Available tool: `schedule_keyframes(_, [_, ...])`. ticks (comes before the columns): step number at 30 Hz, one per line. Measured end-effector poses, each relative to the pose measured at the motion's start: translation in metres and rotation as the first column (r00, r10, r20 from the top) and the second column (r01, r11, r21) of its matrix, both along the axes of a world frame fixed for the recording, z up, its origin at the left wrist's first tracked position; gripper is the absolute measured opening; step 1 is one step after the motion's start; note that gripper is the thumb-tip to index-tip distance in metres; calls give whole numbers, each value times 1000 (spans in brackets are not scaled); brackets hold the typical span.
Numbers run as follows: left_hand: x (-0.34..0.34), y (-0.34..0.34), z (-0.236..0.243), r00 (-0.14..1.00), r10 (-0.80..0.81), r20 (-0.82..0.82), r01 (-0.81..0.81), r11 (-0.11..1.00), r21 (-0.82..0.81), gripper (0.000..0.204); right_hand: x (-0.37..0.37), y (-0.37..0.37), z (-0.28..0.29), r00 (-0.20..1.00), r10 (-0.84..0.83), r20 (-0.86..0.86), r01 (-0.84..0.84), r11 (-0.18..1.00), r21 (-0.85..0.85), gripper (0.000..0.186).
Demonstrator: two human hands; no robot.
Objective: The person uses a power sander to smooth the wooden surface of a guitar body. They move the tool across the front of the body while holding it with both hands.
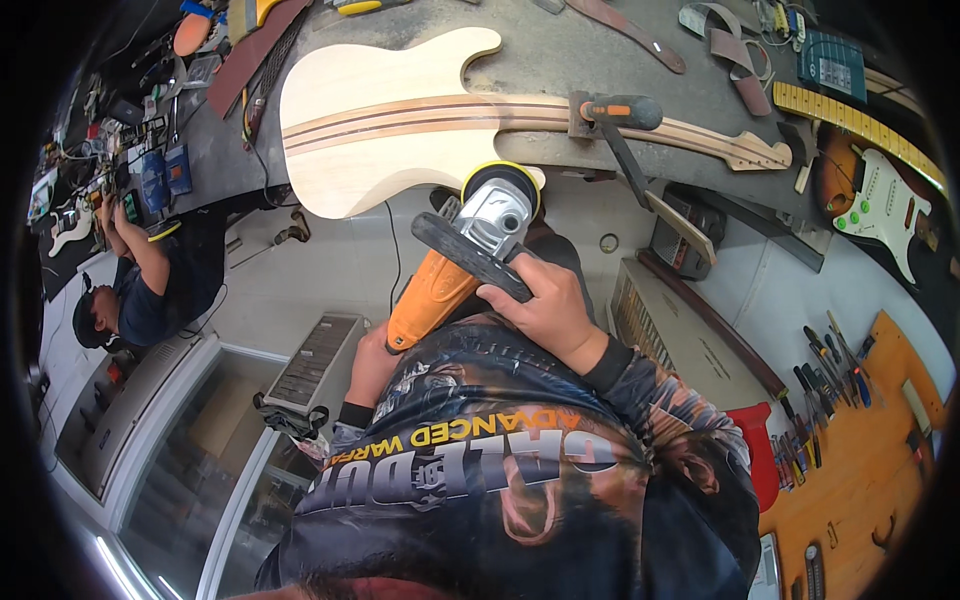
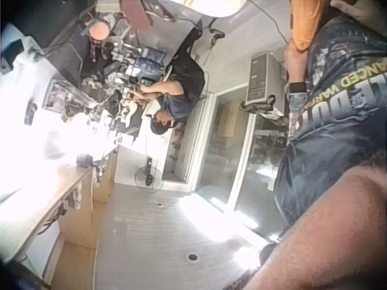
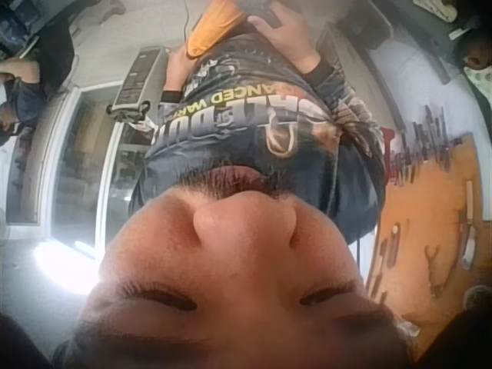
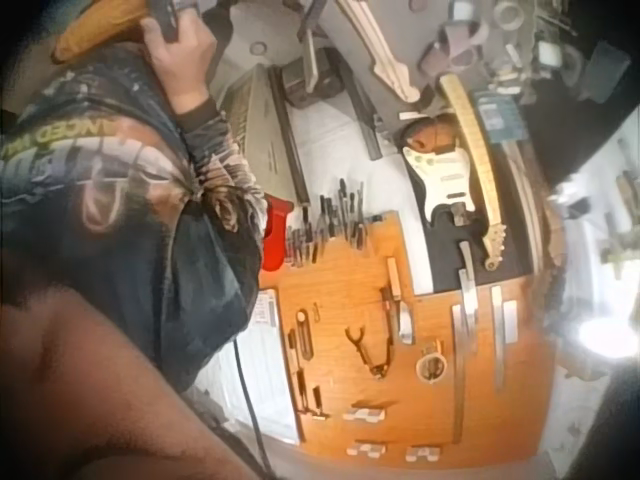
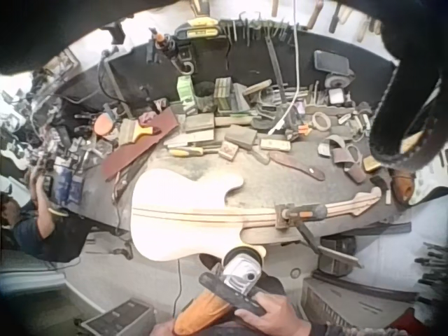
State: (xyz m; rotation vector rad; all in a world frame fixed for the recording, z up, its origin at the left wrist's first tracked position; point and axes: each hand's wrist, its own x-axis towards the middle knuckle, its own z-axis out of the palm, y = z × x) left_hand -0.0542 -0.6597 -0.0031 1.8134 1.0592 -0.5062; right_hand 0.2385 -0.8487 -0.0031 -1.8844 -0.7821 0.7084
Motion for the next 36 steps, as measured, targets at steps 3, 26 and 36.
schedule_keyframes(3, [-20,0,-9,998,46,31,-48,996,69,41,0,25,-11,997,26,71,-30,998,54,46])
schedule_keyframes(26, [22,10,-12,976,197,92,-205,975,87,37,46,109,-20,968,-37,249,5,992,129,52])
schedule_keyframes(36, [34,11,-11,971,228,76,-235,968,91,35,58,106,-23,968,-39,250,1,989,149,52])
